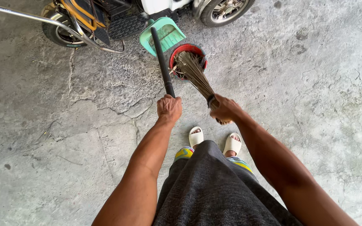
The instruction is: The person sweeps debris into a handheld dustpan using a broom while walking across a paved outdoor surface.
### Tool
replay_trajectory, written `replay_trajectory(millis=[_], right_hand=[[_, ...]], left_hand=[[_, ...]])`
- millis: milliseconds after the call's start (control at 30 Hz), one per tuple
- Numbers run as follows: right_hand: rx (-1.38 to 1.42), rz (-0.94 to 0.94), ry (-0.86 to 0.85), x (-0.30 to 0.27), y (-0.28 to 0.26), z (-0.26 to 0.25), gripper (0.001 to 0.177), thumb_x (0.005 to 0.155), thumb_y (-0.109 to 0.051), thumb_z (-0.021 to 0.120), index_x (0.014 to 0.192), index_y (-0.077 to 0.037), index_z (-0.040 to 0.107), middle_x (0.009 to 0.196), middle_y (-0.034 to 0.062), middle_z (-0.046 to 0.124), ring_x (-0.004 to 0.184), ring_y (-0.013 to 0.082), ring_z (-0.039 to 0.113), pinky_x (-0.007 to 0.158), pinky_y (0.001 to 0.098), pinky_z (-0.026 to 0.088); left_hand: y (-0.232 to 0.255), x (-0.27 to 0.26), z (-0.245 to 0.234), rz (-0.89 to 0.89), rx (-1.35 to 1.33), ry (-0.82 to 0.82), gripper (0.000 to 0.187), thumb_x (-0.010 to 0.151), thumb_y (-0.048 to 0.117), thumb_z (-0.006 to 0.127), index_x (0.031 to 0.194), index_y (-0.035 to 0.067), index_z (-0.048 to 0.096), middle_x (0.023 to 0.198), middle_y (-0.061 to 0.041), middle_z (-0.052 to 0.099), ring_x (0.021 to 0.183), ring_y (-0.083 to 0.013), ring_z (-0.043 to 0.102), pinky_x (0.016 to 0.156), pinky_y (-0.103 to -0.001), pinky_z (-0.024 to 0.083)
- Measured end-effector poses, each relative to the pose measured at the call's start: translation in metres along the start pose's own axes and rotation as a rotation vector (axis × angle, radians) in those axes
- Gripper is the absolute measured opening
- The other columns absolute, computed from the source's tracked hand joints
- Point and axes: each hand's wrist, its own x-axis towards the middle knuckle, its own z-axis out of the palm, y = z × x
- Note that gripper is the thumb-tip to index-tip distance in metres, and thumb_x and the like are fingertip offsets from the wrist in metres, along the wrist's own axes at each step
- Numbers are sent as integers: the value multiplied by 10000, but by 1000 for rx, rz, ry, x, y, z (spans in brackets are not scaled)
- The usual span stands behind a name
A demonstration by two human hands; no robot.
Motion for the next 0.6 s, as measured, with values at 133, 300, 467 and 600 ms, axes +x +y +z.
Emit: replay_trajectory(millis=[133, 300, 467, 600], right_hand=[[19, -20, 102, -16, 9, 4, 1002, 687, -283, 716, 1585, -290, 271, 1114, 178, 715, 897, 322, 748, 789, 431, 596], [93, 23, 200, -35, 1, -19, 842, 660, -277, 736, 1462, -219, 486, 1100, 177, 752, 971, 330, 731, 814, 469, 565], [202, 53, 325, -84, 32, -61, 980, 626, -266, 746, 1543, -217, 406, 1097, 199, 723, 988, 343, 703, 832, 452, 547], [289, -24, 475, -105, 85, -103, 1000, 602, -276, 806, 1516, -111, 436, 1176, 188, 706, 1045, 294, 695, 864, 404, 549]], left_hand=[[9, -5, -4, 28, -48, 33, 227, 971, 256, 580, 1132, 148, 699, 1030, -189, 677, 802, -219, 691, 672, -382, 528], [51, -9, -27, 14, -364, 250, 238, 895, 279, 628, 1091, 172, 706, 979, -162, 706, 821, -275, 701, 694, -417, 535], [119, 12, -67, -49, -848, 367, 259, 818, 303, 675, 1050, 196, 714, 928, -135, 734, 840, -331, 712, 717, -451, 543], [179, 27, -114, -151, -1115, 205, 287, 762, 331, 709, 1023, 214, 723, 899, -105, 759, 868, -349, 715, 751, -466, 543]])
